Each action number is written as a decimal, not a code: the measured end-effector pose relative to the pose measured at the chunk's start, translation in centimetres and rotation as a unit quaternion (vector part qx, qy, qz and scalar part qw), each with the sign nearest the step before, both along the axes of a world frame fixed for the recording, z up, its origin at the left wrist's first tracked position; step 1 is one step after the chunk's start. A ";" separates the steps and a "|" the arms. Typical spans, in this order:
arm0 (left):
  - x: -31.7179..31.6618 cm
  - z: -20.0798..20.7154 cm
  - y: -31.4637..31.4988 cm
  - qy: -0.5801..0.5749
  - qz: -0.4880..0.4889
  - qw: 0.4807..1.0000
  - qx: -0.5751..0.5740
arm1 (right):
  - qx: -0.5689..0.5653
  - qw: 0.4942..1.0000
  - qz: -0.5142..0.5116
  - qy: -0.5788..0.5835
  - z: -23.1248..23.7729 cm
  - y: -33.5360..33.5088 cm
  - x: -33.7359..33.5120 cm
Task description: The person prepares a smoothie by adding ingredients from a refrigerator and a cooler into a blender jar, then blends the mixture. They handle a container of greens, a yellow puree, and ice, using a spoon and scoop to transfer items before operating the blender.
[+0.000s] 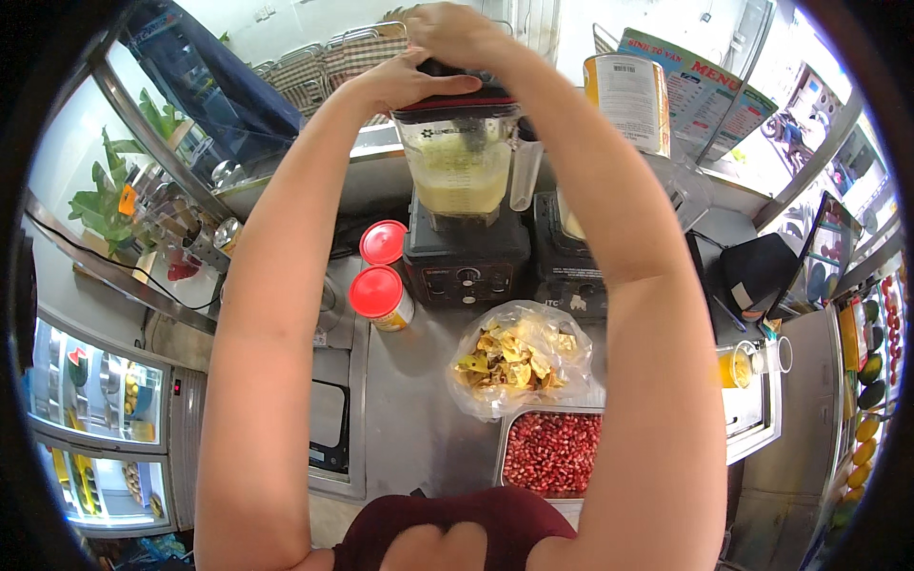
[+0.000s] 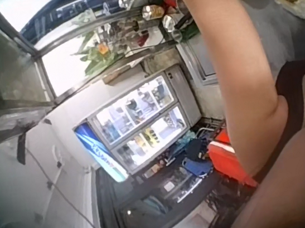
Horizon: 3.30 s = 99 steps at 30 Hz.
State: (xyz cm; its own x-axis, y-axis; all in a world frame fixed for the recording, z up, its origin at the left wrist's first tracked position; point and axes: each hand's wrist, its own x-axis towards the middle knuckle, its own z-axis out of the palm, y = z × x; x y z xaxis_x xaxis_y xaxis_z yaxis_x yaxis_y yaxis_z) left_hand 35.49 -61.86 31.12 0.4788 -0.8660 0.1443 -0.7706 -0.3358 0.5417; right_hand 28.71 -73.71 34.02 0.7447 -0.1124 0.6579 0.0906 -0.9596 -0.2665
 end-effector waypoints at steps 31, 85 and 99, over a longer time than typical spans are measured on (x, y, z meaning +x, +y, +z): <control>-2.3 1.6 -0.1 0.082 -0.041 0.996 -0.007 | 0.003 0.960 -0.274 0.064 0.9 0.3 -2.5; 2.2 0.4 -0.5 0.004 -0.203 0.979 0.029 | 0.030 0.982 -0.178 0.058 -0.9 4.0 1.0; -1.5 1.6 0.7 0.039 -0.012 0.998 0.041 | 0.032 0.988 -0.142 0.057 0.7 -3.9 0.6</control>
State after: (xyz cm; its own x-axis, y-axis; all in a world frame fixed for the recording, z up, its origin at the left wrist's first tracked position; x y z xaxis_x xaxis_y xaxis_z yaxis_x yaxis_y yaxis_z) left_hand 33.95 -61.20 32.76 0.4645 -0.8849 0.0345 -0.7353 -0.3637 0.5719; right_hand 29.35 -77.60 34.72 0.7453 -0.3663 0.5571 -0.2142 -0.9228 -0.3202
